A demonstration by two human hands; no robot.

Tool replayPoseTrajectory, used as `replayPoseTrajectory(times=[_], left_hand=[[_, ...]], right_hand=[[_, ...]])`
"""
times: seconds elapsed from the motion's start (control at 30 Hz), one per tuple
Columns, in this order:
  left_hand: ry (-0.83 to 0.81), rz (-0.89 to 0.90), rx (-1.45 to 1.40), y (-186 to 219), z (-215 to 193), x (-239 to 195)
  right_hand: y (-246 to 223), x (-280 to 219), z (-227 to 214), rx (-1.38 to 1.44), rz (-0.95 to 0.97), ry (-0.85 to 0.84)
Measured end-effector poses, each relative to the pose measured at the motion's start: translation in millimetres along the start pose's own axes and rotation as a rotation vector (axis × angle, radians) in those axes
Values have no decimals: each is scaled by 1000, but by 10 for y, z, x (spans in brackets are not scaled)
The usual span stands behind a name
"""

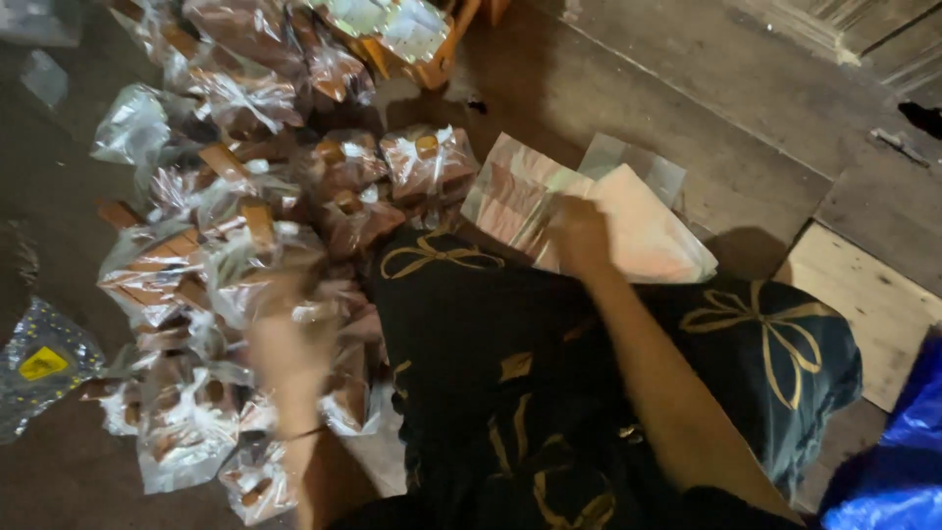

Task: Manually packaging wooden components into plastic bags with paper slips

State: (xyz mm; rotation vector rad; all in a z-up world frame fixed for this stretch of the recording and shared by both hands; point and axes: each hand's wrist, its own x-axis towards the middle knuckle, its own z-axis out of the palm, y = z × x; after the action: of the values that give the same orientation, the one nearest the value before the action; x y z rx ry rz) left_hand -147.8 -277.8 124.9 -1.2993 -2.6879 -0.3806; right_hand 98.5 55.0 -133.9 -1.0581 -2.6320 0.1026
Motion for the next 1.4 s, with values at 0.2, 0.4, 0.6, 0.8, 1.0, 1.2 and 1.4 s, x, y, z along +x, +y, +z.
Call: replayPoseTrajectory(times=[0.2,0.4,0.6,0.8,1.0,1.2,1.4], left_hand=[[-15,351,-603,1227,531,183],[-193,285,-720,1320,654,131],[-129,143,-880,1371,705,163],[-75,342,-581,1417,1050,41],[-44,305,-584,1473,1019,76],[30,139,-821,1549,1233,205],[38,242,-567,1695,1221,191]], right_hand=[[-770,328,157,13,-218,16],[-416,403,-132,243,148,-46],[-408,441,-228,132,263,213],[-308,77,195,-22,-87,15],[-231,285,-524,1004,358,127],[-163,73,12,424,298,362],[-297,-31,228,-3,-135,-52]])
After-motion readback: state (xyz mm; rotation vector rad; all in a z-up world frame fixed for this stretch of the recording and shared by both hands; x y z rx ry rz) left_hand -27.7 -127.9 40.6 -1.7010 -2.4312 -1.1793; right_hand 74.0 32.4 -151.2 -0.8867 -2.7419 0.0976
